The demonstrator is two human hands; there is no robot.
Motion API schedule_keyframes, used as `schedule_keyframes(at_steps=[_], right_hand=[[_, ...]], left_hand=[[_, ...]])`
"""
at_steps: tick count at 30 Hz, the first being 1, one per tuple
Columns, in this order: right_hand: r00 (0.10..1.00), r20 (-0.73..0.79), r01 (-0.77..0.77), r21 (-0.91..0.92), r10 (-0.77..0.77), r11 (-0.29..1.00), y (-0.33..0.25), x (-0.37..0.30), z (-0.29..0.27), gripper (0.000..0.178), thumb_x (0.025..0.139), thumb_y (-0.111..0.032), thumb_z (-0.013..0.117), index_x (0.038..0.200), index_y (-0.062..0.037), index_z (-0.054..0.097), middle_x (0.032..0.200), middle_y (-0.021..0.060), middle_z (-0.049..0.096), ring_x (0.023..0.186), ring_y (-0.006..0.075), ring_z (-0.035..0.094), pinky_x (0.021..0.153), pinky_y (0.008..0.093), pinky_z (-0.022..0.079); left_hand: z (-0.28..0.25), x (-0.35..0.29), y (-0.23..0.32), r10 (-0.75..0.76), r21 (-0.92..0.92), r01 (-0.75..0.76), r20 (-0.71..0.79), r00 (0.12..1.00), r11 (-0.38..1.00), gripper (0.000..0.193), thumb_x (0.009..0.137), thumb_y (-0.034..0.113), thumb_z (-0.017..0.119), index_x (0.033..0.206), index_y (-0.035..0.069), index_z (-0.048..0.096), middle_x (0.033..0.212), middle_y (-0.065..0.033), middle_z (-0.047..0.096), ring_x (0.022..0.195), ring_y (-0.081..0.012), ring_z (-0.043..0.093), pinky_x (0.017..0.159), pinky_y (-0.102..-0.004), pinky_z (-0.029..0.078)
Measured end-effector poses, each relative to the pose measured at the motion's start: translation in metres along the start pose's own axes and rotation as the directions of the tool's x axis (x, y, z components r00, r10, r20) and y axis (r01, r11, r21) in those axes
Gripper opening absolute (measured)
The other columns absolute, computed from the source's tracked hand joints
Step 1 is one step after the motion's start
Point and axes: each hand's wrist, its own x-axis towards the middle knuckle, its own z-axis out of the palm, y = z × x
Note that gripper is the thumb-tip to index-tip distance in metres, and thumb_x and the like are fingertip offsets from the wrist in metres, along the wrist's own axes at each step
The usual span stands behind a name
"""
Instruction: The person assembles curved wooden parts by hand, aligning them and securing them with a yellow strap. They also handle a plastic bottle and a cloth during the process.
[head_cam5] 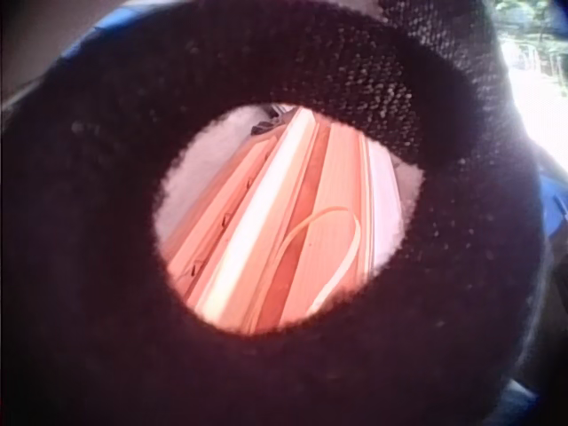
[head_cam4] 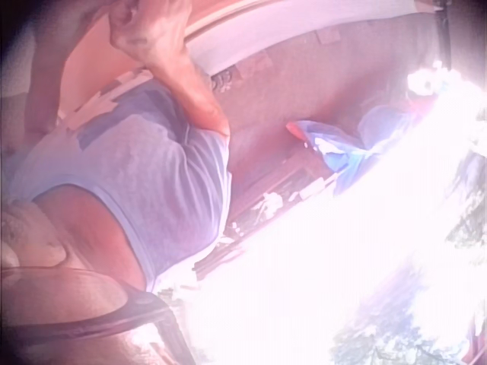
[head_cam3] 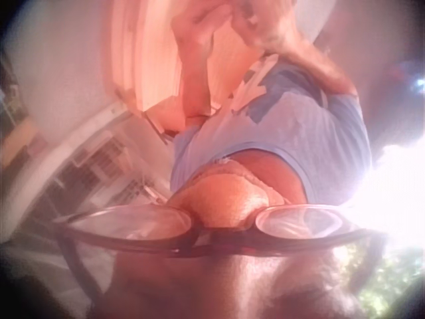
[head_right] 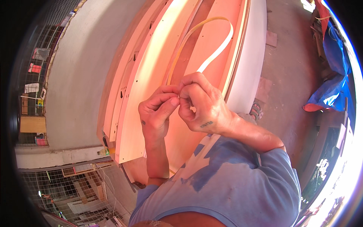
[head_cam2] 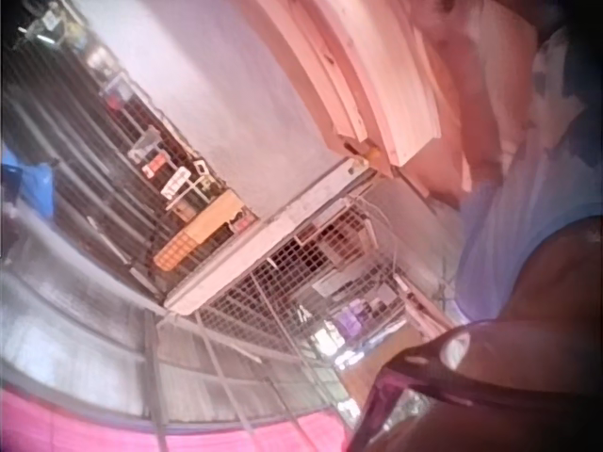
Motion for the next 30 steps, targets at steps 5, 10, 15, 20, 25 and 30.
schedule_keyframes(at_steps=[5,10,15,20,25,30], right_hand=[[0.987,-0.057,-0.142,0.12,0.15,0.983,0.006,-0.004,0.007,0.018,0.077,0.015,0.059,0.087,0.0013,0.053,0.102,0.0143,0.059,0.071,0.0201,0.065,0.059,0.031,0.055],[0.964,-0.039,-0.23,0.363,0.262,0.903,0.011,-0.009,0.007,0.008,0.089,0.009,0.053,0.092,0.0016,0.053,0.114,0.0172,0.057,0.087,0.0152,0.062,0.071,0.0294,0.056],[0.996,0.043,-0.085,0.308,0.076,0.947,0.02,-0.007,0.003,0.018,0.083,0.013,0.054,0.094,-0.0009,0.052,0.104,0.0149,0.061,0.072,0.0152,0.06,0.061,0.0284,0.052],[0.987,0.139,-0.142,0.498,0.082,0.856,0.027,-0.007,-0.005,0.014,0.091,0.005,0.052,0.102,-0.002,0.048,0.095,0.013,0.059,0.071,0.0137,0.055,0.061,0.0278,0.049],[0.958,0.011,-0.244,0.552,0.286,0.798,0.023,-0.02,-0.039,0.008,0.103,0.002,0.048,0.111,0.0008,0.048,0.087,0.0083,0.056,0.07,0.0104,0.05,0.061,0.0245,0.046],[0.84,-0.234,-0.513,-0.05,0.489,0.857,0.061,-0.025,-0.098,0.019,0.101,-0.013,0.067,0.112,0.001,0.061,0.075,0.0034,0.06,0.063,0.0093,0.051,0.06,0.0263,0.046]], left_hand=[[0.009,0.0,-0.011,0.006,-0.166,-0.025,-0.112,0.994,0.986,0.016,0.096,-0.002,0.059,0.098,-0.011,0.072,0.112,-0.0188,0.069,0.093,-0.0222,0.071,0.088,-0.035,0.062],[0.012,0.009,-0.016,-0.039,-0.353,-0.031,-0.189,0.981,0.935,0.018,0.098,0.005,0.057,0.099,-0.009,0.069,0.108,-0.0181,0.07,0.09,-0.0225,0.072,0.085,-0.0351,0.063],[0.004,0.018,-0.024,-0.072,-0.337,-0.018,-0.255,0.964,0.941,0.02,0.098,0.01,0.057,0.103,-0.008,0.066,0.098,-0.0174,0.071,0.088,-0.0226,0.072,0.078,-0.0347,0.063],[-0.012,0.032,-0.025,-0.057,-0.295,-0.045,-0.328,0.943,0.954,0.017,0.097,0.01,0.057,0.096,-0.005,0.065,0.092,-0.0178,0.071,0.083,-0.0228,0.072,0.075,-0.0358,0.063],[-0.041,0.05,-0.012,-0.156,-0.308,-0.006,-0.498,0.853,0.951,0.018,0.097,0.01,0.059,0.097,-0.006,0.067,0.093,-0.0195,0.072,0.08,-0.0243,0.072,0.071,-0.0347,0.063],[-0.03,0.032,-0.015,0.024,-0.312,-0.12,-0.295,0.955,0.942,0.02,0.101,0.013,0.061,0.101,-0.006,0.069,0.099,-0.0171,0.073,0.083,-0.0249,0.073,0.072,-0.0363,0.063]])
